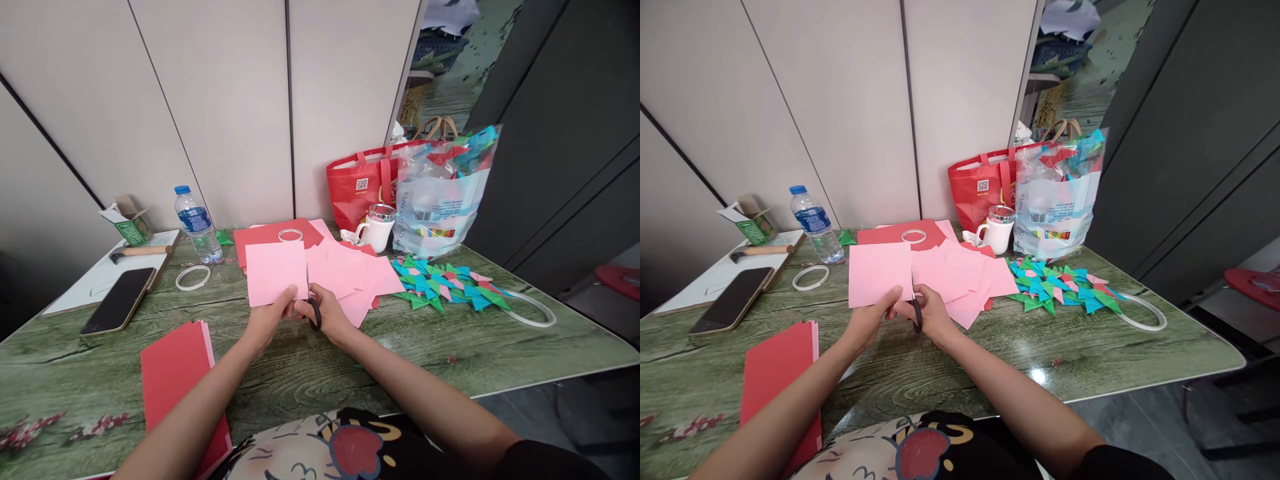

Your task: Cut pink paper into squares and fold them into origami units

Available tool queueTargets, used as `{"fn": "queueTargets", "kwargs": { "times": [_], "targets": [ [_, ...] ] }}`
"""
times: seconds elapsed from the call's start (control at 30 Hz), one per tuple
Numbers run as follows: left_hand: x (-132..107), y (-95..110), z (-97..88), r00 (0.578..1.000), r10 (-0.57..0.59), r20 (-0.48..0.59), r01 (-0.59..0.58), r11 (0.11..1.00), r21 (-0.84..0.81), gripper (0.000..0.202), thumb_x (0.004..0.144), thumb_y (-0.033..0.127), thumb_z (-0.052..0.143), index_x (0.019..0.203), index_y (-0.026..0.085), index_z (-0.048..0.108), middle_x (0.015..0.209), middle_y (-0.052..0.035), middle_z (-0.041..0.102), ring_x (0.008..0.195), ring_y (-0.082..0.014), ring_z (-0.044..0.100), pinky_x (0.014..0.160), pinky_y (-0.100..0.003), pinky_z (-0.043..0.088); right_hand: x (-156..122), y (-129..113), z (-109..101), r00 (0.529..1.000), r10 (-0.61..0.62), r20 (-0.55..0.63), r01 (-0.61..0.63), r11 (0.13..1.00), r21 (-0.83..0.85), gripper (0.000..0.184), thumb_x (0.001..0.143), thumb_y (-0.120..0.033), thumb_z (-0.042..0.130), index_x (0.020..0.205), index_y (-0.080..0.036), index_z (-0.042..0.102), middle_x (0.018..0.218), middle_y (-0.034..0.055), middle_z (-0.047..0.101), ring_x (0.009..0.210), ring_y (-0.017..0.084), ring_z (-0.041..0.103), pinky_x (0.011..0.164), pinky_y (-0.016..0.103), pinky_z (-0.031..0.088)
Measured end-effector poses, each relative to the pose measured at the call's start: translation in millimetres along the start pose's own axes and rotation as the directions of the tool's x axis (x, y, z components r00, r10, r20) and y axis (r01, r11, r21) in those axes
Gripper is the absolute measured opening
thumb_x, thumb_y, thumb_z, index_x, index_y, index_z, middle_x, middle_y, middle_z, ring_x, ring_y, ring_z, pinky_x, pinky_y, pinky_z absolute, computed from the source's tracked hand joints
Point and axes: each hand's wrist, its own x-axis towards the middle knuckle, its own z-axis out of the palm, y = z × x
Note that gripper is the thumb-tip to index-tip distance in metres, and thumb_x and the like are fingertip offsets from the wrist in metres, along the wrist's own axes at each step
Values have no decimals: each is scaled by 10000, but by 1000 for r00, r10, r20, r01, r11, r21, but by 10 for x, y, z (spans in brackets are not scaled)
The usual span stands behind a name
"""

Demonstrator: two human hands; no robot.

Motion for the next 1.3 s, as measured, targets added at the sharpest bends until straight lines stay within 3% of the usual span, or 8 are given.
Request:
{"fn": "queueTargets", "kwargs": {
  "times": [0.2,0.5,0.77,0.97,1.1,1.2,1.3],
  "targets": [
    [-11,21,14,1000,12,12,-12,999,48,374,700,397,581,437,175,436,383,39,423,410,-89,392,461,-233,320,18,40,-30,1000,-4,-19,4,999,-33,435,635,-489,656,898,-165,535,597,-6,607,500,105,522,476,216,372],
    [-37,48,45,1000,15,-2,-15,1000,16,352,694,365,584,429,169,460,382,33,453,404,-89,410,457,-229,323,6,23,-6,998,-60,16,60,998,6,351,675,-472,630,845,-180,534,585,-13,605,558,118,551,532,232,414],
    [-32,16,51,1000,-27,5,27,1000,-16,370,689,386,588,416,163,476,383,25,467,404,-86,408,454,-230,311,1,25,1,998,-65,-17,65,998,-8,299,687,-448,627,778,-180,529,537,-27,578,480,98,504,500,228,392],
    [-39,16,52,999,-9,52,10,1000,-22,388,722,379,558,411,158,484,386,14,492,398,-85,429,450,-222,317,-9,38,24,996,-68,-52,69,997,22,293,670,-430,644,715,-181,497,501,-39,540,457,91,476,474,220,387],
    [-43,10,61,992,1,124,1,1000,-16,382,746,383,529,443,149,517,410,5,512,420,-90,447,456,-221,329,9,24,25,984,-82,-160,87,996,28,293,666,-425,643,684,-179,485,463,-60,493,428,77,443,456,209,367],
    [-9,53,28,999,17,49,-15,999,-38,336,720,370,567,471,147,527,415,8,508,427,-93,444,450,-220,340,32,5,-18,964,-68,-259,71,997,5,306,678,-450,618,742,-178,494,464,-67,475,425,80,436,458,215,368],
    [69,169,-71,991,82,-105,-94,989,-111,308,705,366,585,498,141,544,457,-3,539,428,-90,454,430,-216,346,27,-3,-69,978,-32,-205,-11,979,-203,388,618,-462,664,833,-179,508,515,-58,505,458,94,462,459,213,348]
  ]
}}
